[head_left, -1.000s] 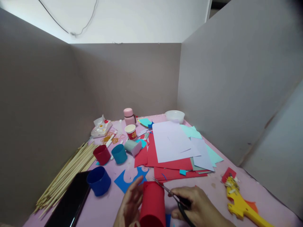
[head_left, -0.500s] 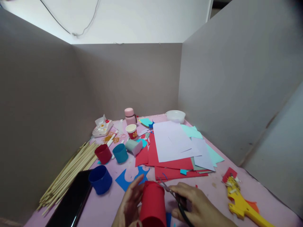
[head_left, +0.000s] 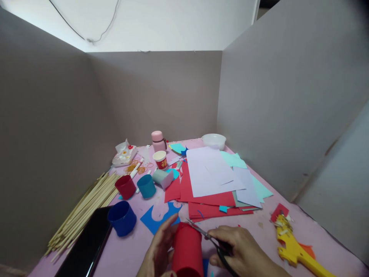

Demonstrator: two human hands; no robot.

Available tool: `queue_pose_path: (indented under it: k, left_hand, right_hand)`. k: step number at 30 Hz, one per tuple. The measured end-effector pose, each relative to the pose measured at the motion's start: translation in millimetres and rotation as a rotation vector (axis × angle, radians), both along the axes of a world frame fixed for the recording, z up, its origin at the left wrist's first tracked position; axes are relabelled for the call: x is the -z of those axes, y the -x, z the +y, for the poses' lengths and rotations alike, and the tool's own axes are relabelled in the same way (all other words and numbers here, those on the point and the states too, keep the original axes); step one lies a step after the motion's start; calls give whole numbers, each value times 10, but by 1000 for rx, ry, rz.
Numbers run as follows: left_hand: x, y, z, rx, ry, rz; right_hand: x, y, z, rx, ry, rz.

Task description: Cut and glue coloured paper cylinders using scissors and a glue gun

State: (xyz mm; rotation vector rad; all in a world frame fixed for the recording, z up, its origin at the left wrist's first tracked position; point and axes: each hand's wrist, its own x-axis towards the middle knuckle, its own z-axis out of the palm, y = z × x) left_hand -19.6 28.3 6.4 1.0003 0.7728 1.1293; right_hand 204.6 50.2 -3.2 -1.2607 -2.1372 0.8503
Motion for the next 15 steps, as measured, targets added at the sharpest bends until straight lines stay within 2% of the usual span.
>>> queue_pose_path:
  k: [4, 9, 13, 15]
  left_hand:
    - [-7, -15, 6, -20, 15, 20]
    - [54, 65, 90, -139, 25, 7]
    - [112, 161, 166, -113, 48, -60]
    - [107, 157, 166, -156, 58, -83]
  right_hand:
    - [-2, -26, 6, -8, 41, 50]
    - [-35, -10, -14, 62, 104, 163]
    - [-8, 52, -28, -1, 60, 160]
    - [33, 86, -29, -26, 43, 137]
